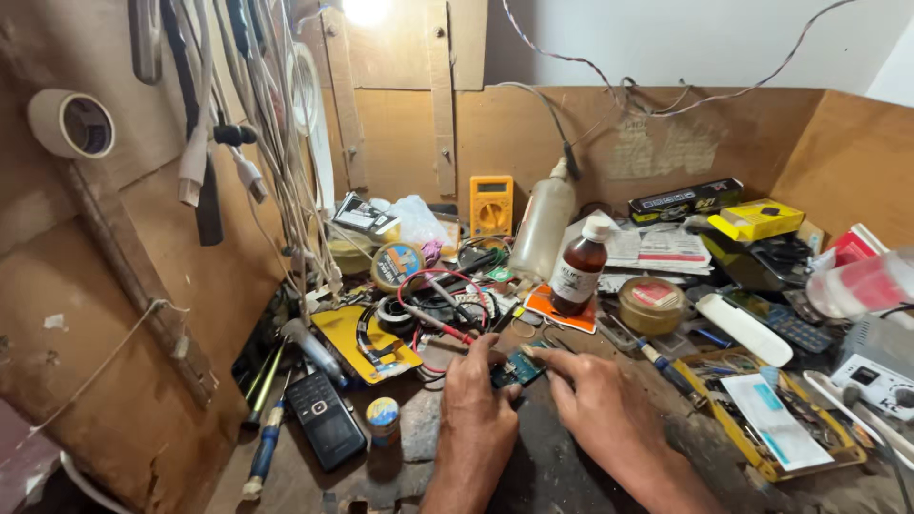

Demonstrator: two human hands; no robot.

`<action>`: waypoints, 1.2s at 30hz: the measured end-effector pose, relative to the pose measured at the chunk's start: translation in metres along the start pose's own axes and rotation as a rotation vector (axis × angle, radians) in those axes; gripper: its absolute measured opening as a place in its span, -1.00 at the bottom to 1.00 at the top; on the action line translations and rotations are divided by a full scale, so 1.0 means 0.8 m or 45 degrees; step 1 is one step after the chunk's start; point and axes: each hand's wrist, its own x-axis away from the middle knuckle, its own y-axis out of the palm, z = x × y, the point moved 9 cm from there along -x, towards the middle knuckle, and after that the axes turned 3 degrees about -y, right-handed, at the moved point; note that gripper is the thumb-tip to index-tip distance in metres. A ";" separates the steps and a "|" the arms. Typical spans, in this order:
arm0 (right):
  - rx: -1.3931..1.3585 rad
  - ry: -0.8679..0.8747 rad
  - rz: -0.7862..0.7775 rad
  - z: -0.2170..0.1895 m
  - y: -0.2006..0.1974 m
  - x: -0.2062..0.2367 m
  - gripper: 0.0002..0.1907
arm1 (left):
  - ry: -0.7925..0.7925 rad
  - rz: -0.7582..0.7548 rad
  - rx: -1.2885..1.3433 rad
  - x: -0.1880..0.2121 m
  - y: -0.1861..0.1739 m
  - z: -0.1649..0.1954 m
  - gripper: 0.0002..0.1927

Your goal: The person uses a hot air gun to heat a small circuit board while holding it with tweezers, then switches to a soldering iron to work on the same board. The person also uses a multimeter to test the board.

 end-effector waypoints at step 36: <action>-0.005 0.079 -0.008 0.013 -0.012 -0.011 -0.68 | -0.123 -0.085 0.049 -0.005 0.000 -0.002 -0.37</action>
